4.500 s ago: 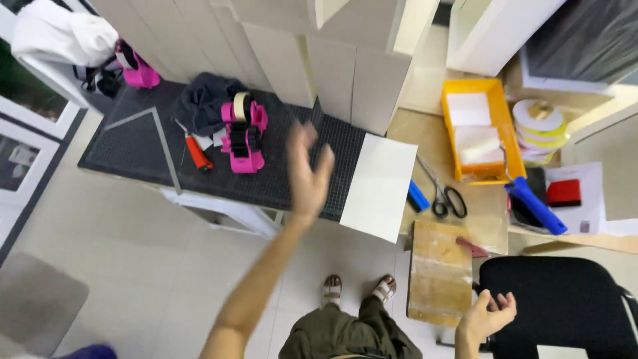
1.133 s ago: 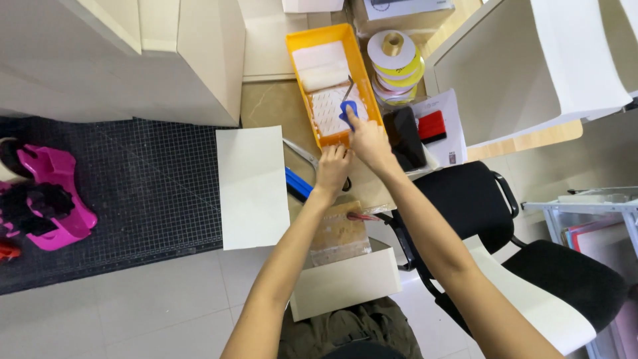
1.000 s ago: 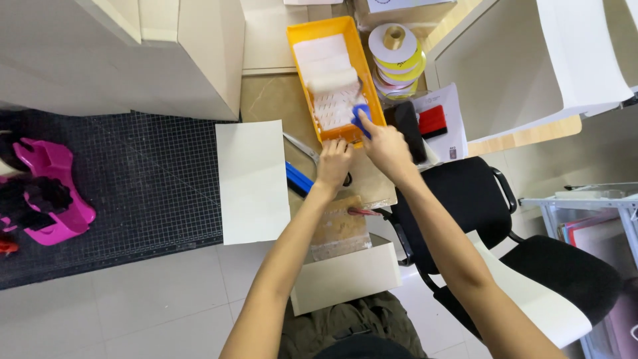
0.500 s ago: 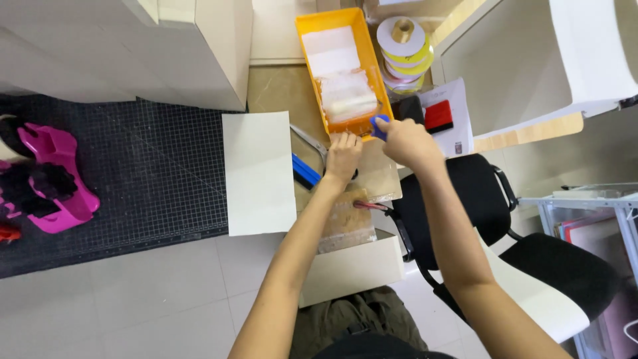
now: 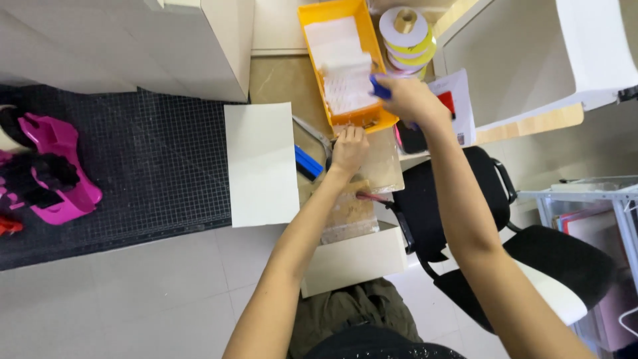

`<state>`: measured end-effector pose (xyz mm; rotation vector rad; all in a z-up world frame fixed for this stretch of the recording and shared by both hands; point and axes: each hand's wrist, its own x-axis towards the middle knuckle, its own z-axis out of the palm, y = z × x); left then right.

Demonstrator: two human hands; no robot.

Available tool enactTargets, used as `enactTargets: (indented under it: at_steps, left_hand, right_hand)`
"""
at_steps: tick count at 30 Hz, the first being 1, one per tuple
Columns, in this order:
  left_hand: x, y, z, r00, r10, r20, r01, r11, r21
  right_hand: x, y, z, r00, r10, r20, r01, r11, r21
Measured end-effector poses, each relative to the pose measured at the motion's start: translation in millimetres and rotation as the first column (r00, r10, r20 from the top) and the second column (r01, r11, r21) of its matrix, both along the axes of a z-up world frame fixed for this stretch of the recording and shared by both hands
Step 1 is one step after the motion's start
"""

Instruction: Applying white adhesive paper to the surfaces of rectangular boxes and using a squeegee to smooth it out.

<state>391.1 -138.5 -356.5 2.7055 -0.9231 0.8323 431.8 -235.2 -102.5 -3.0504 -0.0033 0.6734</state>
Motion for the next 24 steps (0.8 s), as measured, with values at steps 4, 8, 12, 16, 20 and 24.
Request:
enactTargets:
  at_steps: [4, 8, 12, 16, 20, 24]
  left_hand:
    - [3.7, -4.8, -10.0, 1.0, -0.025, 0.007, 0.025, 0.999, -0.025]
    - [2.6, -0.5, 2.3, 0.998, 0.032, 0.051, -0.032, 0.999, -0.001]
    - [10.6, -9.6, -15.2, 1.0, 0.023, 0.004, -0.023, 1.0, -0.01]
    - [-0.7, -4.0, -0.7, 0.994, 0.081, -0.067, -0.083, 0.996, -0.029]
    - [-94.7, 59.2, 109.9, 0.932, 0.019, -0.361, -0.12, 0.959, -0.257]
    - [-247.4, 125.0, 65.5, 0.892, 0.353, -0.282, -0.441, 0.55, -0.709]
  right_hand:
    - [-15.6, -13.1, -21.8, 0.988, -0.093, -0.126, 0.077, 0.989, -0.127]
    - [5.8, 13.0, 6.1, 0.999, -0.043, -0.011, 0.044, 0.998, 0.038]
    - [-10.9, 4.2, -11.8, 0.984, -0.117, -0.136, 0.108, 0.992, -0.07]
    - [9.1, 5.2, -31.6, 0.997, 0.059, 0.05, -0.06, 0.998, 0.029]
    - [-44.1, -31.7, 7.8, 0.964, -0.251, -0.092, 0.256, 0.766, 0.59]
    - [-116.6, -123.6, -74.7, 0.952, -0.222, -0.213, 0.243, 0.12, 0.963]
